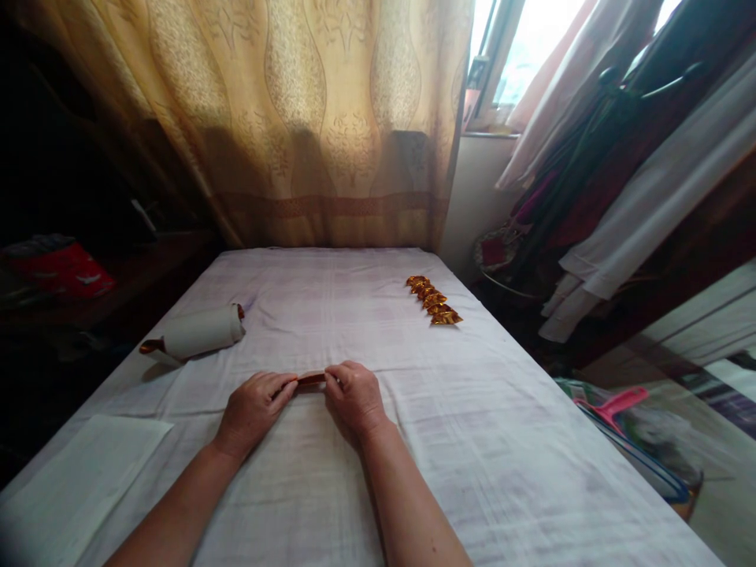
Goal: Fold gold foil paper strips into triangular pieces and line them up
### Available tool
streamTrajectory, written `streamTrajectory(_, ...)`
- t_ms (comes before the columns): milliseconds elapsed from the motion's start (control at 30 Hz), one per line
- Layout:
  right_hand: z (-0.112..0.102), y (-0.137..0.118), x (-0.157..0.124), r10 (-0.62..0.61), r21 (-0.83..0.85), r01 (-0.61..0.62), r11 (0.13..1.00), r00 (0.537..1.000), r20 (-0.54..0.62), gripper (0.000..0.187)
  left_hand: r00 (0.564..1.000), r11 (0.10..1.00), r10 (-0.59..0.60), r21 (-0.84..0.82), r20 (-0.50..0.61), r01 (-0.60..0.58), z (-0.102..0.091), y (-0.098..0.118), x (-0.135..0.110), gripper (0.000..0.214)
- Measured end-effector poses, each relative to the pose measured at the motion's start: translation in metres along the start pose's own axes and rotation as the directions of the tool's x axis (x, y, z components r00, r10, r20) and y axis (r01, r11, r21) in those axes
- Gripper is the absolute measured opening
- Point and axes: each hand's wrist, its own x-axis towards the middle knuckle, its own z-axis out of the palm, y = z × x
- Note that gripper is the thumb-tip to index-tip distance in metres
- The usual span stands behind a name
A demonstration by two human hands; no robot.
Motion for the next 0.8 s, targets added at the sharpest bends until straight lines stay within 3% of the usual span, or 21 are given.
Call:
streamTrajectory(333, 0.002, -0.001, 0.000, -0.006, 0.106, 0.010, 0.994, 0.999, -0.034, 0.018, 0.996, 1.000, -0.019, 0.008, -0.082, 0.020, 0.004, -0.001, -0.002, 0.032)
streamTrajectory(800, 0.003, -0.005, -0.001, -0.030, 0.139, 0.045, 0.989, 0.993, -0.112, 0.021, 0.998, 0.983, -0.064, 0.174, 0.003, 0.062, -0.003, 0.008, 0.001, 0.032)
